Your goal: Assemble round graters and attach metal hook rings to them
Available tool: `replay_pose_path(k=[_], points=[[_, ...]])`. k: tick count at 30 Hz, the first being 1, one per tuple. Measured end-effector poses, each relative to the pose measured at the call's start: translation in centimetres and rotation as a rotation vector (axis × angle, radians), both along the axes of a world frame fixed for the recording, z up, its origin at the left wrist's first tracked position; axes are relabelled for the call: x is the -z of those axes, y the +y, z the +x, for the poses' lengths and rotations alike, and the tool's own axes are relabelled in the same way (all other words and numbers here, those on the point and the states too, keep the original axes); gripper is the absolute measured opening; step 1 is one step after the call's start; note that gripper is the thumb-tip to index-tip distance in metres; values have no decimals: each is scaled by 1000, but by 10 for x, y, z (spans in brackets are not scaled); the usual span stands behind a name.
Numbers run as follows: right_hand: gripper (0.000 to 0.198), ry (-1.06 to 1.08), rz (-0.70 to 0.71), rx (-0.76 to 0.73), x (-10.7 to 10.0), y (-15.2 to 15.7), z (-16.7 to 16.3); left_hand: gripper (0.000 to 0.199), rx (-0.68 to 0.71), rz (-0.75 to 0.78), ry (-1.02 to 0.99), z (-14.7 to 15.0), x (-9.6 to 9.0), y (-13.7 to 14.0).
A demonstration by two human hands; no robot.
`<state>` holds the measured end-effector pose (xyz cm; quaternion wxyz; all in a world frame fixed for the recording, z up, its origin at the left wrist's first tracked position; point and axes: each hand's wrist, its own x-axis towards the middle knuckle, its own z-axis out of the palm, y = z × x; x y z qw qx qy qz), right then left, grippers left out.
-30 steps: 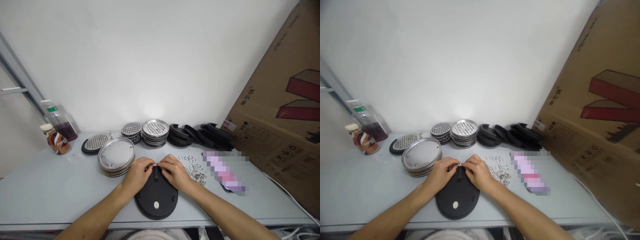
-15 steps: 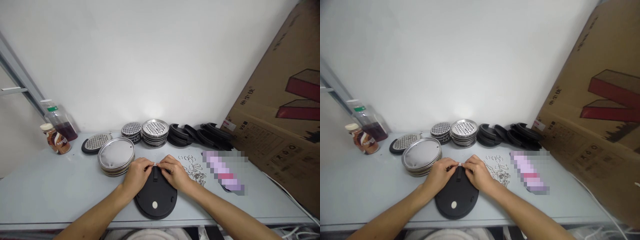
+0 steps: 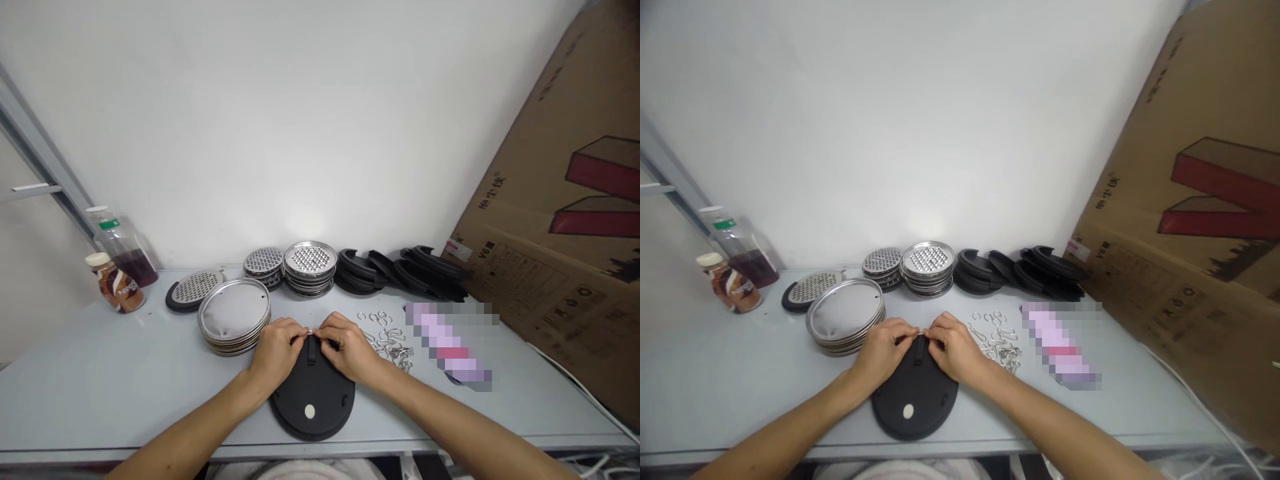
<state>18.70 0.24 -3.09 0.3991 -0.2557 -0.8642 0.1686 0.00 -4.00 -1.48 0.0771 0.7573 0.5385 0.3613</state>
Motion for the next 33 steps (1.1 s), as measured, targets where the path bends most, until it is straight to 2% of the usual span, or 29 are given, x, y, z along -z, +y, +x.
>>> replay_pose_path(k=[8,22,33], points=[[20,-6,20,36,1,-2,-2,21,22,-9,-16,-2,4,0],[23,-35,34,66,3,-3,-3,20,-62,-16,37,5,1,0],[26,-56,41,89,4,-4,-3,23,45,3,75,3,0,1]])
